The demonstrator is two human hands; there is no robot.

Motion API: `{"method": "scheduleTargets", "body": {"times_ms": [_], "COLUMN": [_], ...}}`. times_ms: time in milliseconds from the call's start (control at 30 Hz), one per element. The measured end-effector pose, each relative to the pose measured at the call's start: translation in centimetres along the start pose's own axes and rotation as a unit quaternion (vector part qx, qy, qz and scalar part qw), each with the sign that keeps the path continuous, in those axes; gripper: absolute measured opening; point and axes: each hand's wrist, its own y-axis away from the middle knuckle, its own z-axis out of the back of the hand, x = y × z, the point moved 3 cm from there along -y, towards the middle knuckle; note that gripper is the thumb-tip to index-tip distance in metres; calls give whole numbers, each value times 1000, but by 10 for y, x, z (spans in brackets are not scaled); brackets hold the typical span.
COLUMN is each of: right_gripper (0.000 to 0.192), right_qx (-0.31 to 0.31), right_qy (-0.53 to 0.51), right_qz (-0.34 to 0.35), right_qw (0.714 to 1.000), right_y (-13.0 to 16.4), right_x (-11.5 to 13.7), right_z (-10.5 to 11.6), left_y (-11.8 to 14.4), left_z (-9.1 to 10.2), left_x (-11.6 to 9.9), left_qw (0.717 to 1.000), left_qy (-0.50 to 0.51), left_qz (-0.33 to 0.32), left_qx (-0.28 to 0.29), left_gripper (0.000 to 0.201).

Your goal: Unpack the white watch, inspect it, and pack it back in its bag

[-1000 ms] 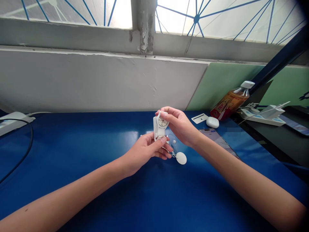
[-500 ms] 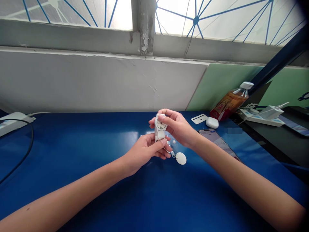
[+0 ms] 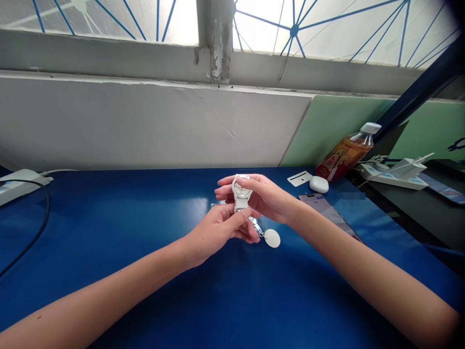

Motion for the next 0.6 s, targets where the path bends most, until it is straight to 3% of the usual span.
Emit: {"method": "scheduleTargets", "body": {"times_ms": [600], "right_gripper": [27], "right_qx": [17], "right_qy": [-14], "right_qz": [-8], "right_qw": [1000], "right_y": [0], "right_x": [-4], "right_z": [0], "left_y": [-1], "left_z": [1], "left_x": [0], "left_qw": [1000], "left_qy": [-11], "left_qz": [-3], "left_qx": [10], "left_gripper": [31]}}
